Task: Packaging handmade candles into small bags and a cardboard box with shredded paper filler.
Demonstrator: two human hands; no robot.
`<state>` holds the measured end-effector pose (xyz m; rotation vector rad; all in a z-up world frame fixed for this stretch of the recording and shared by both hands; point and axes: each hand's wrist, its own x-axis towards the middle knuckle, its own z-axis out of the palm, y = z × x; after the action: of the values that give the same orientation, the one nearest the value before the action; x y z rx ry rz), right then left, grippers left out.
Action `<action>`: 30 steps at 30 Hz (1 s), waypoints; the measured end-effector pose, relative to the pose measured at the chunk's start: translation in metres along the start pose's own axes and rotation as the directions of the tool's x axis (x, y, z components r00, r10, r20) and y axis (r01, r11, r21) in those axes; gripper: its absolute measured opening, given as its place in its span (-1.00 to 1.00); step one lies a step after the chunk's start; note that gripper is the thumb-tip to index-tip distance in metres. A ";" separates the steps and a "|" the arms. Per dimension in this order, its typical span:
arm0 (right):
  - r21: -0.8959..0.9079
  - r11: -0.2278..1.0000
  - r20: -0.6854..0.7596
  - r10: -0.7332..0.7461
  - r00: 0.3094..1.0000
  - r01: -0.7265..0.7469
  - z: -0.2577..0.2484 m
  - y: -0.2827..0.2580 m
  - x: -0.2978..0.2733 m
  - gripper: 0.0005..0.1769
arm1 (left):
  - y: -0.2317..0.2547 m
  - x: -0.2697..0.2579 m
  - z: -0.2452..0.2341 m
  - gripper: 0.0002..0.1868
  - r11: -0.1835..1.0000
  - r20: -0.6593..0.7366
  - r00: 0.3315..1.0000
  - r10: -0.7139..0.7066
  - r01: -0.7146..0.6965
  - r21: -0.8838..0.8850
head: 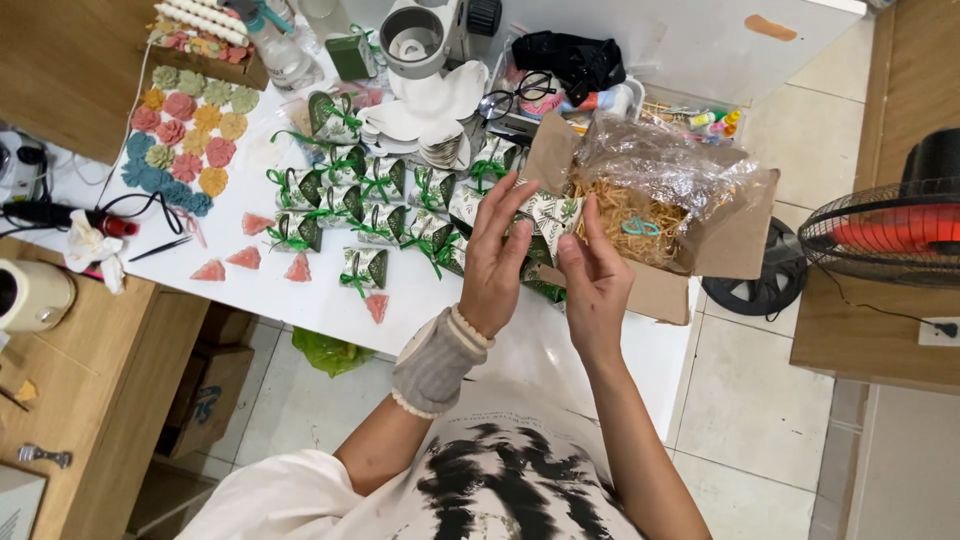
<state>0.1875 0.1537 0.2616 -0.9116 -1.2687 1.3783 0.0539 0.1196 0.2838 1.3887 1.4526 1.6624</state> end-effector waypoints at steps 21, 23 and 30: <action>0.094 0.989 0.473 0.055 0.879 -0.113 0.009 0.005 -0.041 -0.88 | 0.009 -0.097 -0.014 -0.60 0.957 -0.462 0.852 -0.245 0.288 0.024; 0.134 0.974 0.496 0.095 0.863 -0.184 0.010 0.002 -0.044 -0.86 | 0.005 -0.105 -0.013 -0.59 0.953 -0.491 0.834 -0.251 0.301 0.024; 0.035 0.995 0.497 0.060 0.865 -0.090 0.012 0.008 -0.046 -0.74 | 0.016 -0.109 -0.014 -0.57 0.946 -0.412 0.881 -0.233 0.303 0.113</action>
<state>0.1842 0.1070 0.2512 -0.5830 -1.5763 1.7764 0.0807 0.0141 0.2626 0.9044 1.9613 1.7262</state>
